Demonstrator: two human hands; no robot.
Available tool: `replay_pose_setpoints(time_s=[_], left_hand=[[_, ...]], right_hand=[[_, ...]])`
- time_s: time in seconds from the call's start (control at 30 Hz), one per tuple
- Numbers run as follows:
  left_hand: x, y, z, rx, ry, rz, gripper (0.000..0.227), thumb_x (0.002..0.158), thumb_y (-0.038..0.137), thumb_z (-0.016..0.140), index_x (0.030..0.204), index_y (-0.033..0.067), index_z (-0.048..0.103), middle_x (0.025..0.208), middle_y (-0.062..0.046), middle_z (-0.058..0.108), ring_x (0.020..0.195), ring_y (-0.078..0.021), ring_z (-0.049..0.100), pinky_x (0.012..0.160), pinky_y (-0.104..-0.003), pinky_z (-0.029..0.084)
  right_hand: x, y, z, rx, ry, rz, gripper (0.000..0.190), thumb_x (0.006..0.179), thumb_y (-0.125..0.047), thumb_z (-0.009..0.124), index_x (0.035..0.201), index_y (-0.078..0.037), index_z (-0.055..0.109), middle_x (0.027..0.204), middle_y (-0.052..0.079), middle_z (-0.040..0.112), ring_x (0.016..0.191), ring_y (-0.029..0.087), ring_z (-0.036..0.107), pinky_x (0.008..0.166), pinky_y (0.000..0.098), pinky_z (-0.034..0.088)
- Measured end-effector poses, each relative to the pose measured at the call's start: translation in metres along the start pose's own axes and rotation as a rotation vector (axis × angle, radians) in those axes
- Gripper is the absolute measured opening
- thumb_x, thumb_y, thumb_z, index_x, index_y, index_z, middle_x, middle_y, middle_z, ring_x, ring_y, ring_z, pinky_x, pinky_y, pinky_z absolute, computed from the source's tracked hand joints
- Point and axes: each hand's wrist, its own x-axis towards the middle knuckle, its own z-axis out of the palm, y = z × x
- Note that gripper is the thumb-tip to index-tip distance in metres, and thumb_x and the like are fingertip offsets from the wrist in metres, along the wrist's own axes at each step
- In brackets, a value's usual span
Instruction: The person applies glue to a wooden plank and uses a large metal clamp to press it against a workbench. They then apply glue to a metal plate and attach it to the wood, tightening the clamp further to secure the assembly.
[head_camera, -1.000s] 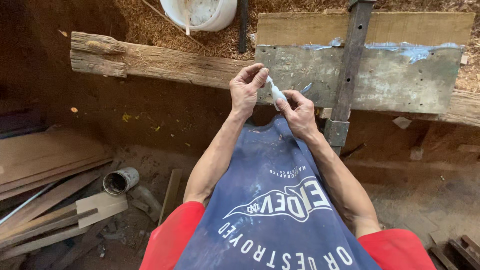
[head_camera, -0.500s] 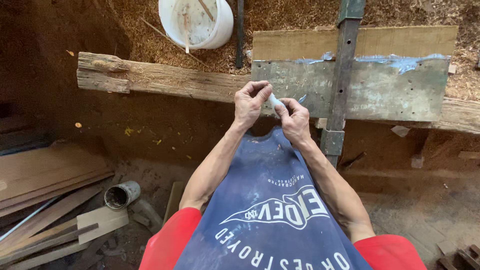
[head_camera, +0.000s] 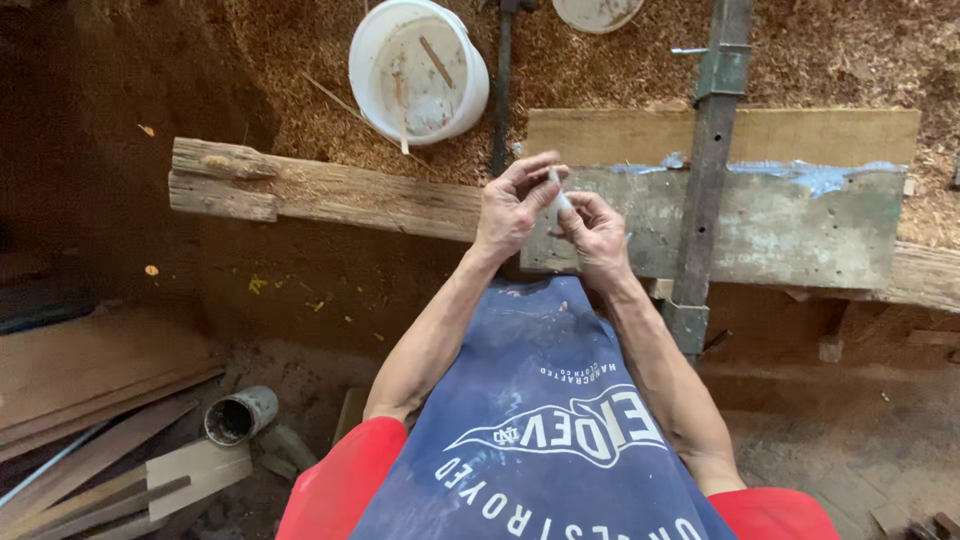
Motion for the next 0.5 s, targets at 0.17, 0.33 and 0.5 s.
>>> replay_pose_setpoints(time_s=[0.17,0.33,0.5], left_hand=[[0.014,0.04,-0.027,0.387,0.036,0.182,0.076,0.085,0.013,0.081,0.148,0.0044,0.04,0.131,-0.019,0.064,0.111,-0.0189,0.067,0.09,-0.031,0.059],[0.036,0.031,-0.13,0.609,0.626,0.338,0.032,0.105,0.03,0.075,0.129,0.0096,0.066,0.112,-0.011,0.076,0.095,-0.0186,0.076,0.076,-0.033,0.066],[0.064,0.016,-0.244,0.819,0.767,0.112,0.062,0.101,0.046,0.067,0.139,0.0001,0.051,0.123,-0.018,0.063,0.105,-0.025,0.064,0.089,-0.042,0.057]], right_hand=[[0.054,-0.001,0.019,-0.182,0.065,-0.045,0.033,0.097,-0.012,0.075,0.124,-0.001,0.06,0.105,0.008,0.073,0.093,0.011,0.069,0.08,0.0299,0.061],[0.114,-0.004,0.032,-0.434,0.319,0.046,0.034,0.097,-0.018,0.075,0.124,-0.004,0.06,0.103,0.012,0.074,0.085,0.014,0.072,0.075,0.0297,0.064],[0.18,0.013,0.026,-0.633,0.51,0.044,0.035,0.096,-0.021,0.075,0.124,-0.005,0.063,0.11,0.012,0.075,0.087,0.02,0.074,0.074,0.0355,0.063]])
